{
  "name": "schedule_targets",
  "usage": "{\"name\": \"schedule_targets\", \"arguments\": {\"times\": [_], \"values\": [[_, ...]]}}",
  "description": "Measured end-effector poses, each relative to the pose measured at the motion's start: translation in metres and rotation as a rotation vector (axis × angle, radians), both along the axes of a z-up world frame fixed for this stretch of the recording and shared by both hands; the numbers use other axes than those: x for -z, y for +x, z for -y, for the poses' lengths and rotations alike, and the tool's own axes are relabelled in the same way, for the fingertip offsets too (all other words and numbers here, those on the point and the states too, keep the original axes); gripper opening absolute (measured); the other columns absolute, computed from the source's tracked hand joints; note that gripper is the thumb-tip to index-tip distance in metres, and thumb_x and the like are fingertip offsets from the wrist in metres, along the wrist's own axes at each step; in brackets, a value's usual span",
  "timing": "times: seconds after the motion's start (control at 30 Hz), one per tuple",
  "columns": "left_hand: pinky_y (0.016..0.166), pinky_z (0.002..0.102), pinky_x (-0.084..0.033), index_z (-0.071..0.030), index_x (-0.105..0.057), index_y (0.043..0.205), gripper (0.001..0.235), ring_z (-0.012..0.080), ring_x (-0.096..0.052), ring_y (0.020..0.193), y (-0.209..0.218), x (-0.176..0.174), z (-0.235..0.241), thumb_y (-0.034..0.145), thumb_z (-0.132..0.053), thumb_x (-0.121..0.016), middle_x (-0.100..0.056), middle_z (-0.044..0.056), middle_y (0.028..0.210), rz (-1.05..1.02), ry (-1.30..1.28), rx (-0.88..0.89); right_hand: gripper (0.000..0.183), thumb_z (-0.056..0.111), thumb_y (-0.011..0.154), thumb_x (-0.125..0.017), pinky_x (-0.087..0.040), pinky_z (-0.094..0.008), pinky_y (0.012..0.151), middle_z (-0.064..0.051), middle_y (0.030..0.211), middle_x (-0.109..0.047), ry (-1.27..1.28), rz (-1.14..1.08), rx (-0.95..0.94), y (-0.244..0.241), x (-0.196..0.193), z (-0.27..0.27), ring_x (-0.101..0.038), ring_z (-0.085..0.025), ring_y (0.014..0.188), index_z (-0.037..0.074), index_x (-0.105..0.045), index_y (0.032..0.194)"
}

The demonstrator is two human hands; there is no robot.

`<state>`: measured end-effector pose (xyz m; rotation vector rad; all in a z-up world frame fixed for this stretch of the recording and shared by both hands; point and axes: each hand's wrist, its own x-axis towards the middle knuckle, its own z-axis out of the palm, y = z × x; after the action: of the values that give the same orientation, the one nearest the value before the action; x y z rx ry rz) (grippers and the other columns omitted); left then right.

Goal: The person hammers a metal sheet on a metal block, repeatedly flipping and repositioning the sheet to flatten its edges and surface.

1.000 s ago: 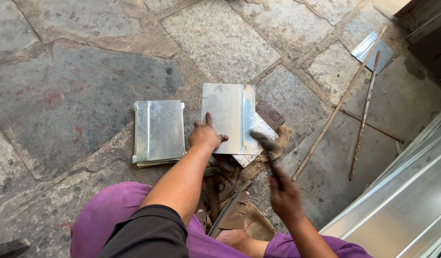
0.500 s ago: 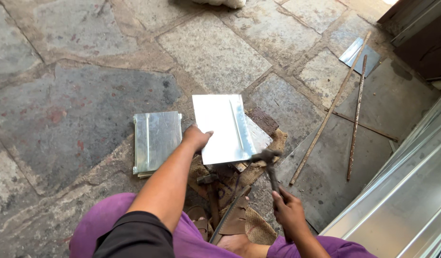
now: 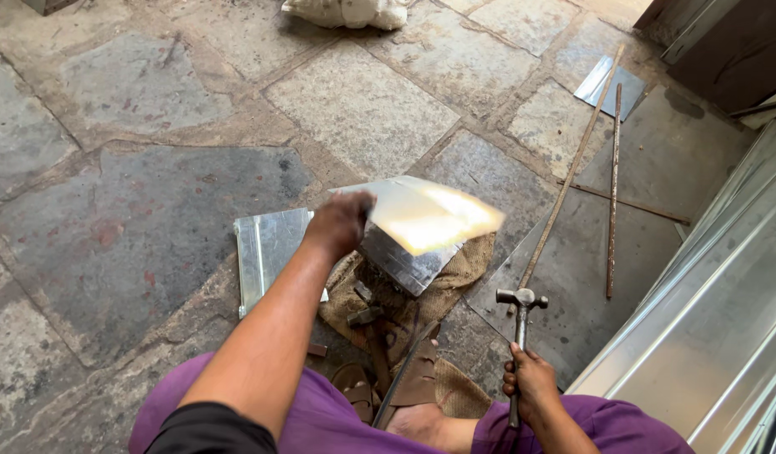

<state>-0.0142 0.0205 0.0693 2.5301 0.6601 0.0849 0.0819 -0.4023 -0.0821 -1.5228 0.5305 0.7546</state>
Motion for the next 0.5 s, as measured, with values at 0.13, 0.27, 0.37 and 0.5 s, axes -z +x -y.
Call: {"name": "schedule_targets", "arguments": {"times": [0.13, 0.27, 0.37, 0.5], "values": [[0.12, 0.042, -0.01, -0.023, -0.053, 0.143, 0.042, 0.0255, -0.036, 0.148, -0.022, 0.077, -0.006, 0.106, -0.029, -0.034, -0.048, 0.005, 0.156, -0.048, 0.055, 0.142, 0.023, 0.022, 0.099, -0.063, -0.032, -0.029, 0.041, -0.005, 0.072, -0.049, 0.008, 0.005, -0.029, -0.003, -0.002, 0.003, -0.039, -0.013, 0.049, 0.007, -0.051, 0.111], [0.114, 0.047, -0.03, -0.021, -0.055, 0.136, 0.042, 0.0281, -0.048, 0.139, -0.025, 0.126, -0.018, 0.095, -0.018, -0.048, -0.054, 0.005, 0.152, -0.093, 0.338, -0.023, 0.026, 0.022, 0.099, -0.064, -0.034, -0.03, 0.04, -0.005, 0.072, -0.05, -0.042, 0.034, -0.088, -0.008, -0.011, -0.003, -0.042, -0.014, 0.049, 0.004, -0.057, 0.116], [0.101, 0.045, -0.052, -0.005, -0.057, 0.14, 0.055, 0.0312, -0.066, 0.115, -0.019, 0.137, -0.014, 0.096, -0.038, -0.058, -0.067, 0.015, 0.134, -0.364, -0.177, -0.391, 0.032, 0.021, 0.098, -0.064, -0.035, -0.03, 0.039, -0.006, 0.07, -0.051, -0.074, 0.09, -0.133, -0.012, -0.02, -0.007, -0.043, -0.014, 0.047, 0.002, -0.058, 0.123], [0.085, 0.048, -0.061, 0.003, -0.063, 0.128, 0.064, 0.0309, -0.072, 0.082, 0.001, 0.148, -0.001, 0.095, -0.051, -0.068, -0.074, 0.022, 0.118, -0.544, -0.823, -0.519, 0.038, 0.021, 0.098, -0.063, -0.033, -0.031, 0.037, -0.005, 0.062, -0.051, -0.098, 0.189, -0.227, -0.011, -0.036, -0.014, -0.041, -0.014, 0.043, 0.001, -0.06, 0.13]]}}
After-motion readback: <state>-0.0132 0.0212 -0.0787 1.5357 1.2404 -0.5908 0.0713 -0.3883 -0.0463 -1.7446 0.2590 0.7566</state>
